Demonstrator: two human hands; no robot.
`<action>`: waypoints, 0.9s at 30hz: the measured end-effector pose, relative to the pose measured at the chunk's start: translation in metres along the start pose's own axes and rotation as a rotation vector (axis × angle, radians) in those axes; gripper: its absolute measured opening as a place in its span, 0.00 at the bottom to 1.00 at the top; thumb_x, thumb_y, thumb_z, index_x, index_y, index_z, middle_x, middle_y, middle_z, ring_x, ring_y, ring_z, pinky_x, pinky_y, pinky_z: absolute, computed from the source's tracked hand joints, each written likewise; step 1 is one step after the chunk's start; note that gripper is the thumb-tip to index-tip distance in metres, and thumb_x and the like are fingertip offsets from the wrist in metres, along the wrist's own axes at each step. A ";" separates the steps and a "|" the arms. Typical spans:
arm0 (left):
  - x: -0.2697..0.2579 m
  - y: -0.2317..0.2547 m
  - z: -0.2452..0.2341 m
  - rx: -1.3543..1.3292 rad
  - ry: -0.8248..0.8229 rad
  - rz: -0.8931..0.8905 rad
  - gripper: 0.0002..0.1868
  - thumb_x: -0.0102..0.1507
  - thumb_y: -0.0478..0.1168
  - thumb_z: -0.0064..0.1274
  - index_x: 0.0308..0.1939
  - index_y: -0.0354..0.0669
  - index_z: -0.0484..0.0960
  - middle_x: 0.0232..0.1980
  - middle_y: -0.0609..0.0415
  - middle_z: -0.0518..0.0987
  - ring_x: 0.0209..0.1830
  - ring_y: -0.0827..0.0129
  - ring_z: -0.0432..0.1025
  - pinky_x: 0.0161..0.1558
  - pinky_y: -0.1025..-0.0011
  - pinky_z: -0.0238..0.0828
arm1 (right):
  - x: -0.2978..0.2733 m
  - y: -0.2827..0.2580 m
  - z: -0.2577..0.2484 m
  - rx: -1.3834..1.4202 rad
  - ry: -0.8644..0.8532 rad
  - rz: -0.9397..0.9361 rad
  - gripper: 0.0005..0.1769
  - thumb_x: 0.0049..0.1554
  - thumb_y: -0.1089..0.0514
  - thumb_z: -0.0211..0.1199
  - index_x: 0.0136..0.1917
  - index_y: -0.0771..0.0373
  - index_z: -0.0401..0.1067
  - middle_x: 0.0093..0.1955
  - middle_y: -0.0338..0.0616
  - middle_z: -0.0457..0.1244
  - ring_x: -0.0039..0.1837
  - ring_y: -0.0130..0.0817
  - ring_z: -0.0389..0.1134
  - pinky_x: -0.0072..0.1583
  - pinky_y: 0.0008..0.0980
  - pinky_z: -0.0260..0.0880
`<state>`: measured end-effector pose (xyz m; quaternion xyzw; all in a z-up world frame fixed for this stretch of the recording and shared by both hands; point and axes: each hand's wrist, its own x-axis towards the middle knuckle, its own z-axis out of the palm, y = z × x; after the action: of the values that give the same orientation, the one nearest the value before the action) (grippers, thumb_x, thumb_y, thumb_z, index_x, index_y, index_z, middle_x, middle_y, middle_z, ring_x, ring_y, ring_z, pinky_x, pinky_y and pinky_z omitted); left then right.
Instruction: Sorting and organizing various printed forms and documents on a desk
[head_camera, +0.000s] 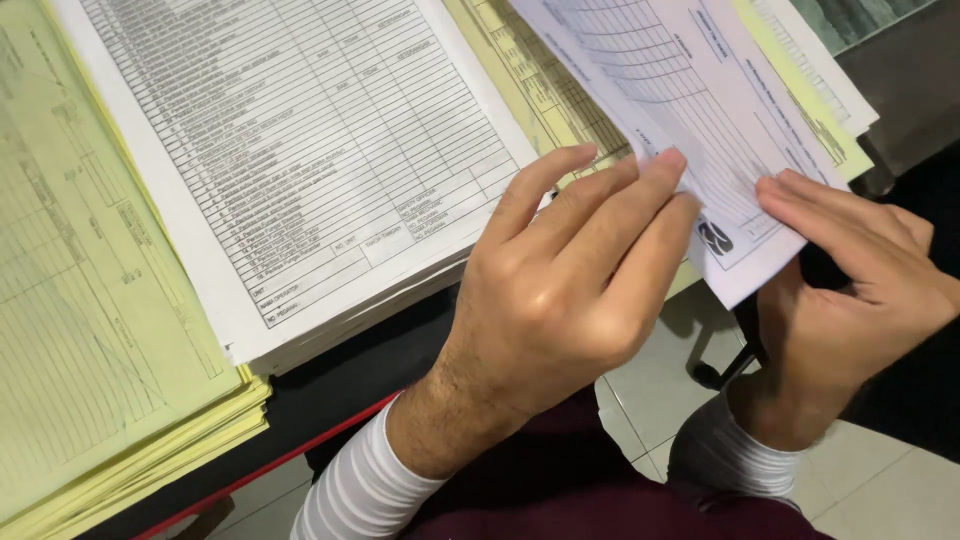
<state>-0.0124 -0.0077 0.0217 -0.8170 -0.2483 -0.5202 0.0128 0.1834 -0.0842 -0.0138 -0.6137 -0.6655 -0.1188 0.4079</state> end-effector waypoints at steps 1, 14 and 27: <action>0.001 0.001 -0.006 -0.017 0.012 -0.003 0.06 0.71 0.27 0.59 0.39 0.34 0.86 0.50 0.44 0.84 0.46 0.55 0.85 0.57 0.56 0.80 | -0.002 0.001 0.002 0.003 0.034 0.026 0.07 0.70 0.75 0.79 0.58 0.83 0.83 0.57 0.70 0.73 0.63 0.59 0.77 0.69 0.46 0.66; -0.042 0.000 -0.133 0.044 -0.041 -0.364 0.09 0.70 0.30 0.49 0.39 0.34 0.84 0.52 0.42 0.84 0.48 0.49 0.84 0.59 0.55 0.74 | 0.005 -0.049 0.040 0.264 0.055 -0.289 0.08 0.70 0.74 0.70 0.49 0.85 0.78 0.50 0.74 0.71 0.55 0.72 0.73 0.57 0.53 0.74; -0.107 0.012 -0.242 0.284 -0.053 -0.512 0.09 0.69 0.27 0.49 0.42 0.31 0.87 0.52 0.36 0.82 0.51 0.48 0.80 0.59 0.45 0.82 | 0.005 -0.162 0.083 0.469 -0.192 -0.572 0.13 0.60 0.85 0.65 0.48 0.73 0.81 0.49 0.59 0.73 0.54 0.63 0.74 0.58 0.46 0.69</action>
<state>-0.2473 -0.1277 0.0440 -0.7313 -0.5168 -0.4450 -0.0112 0.0024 -0.0611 -0.0080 -0.3013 -0.8543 -0.0142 0.4233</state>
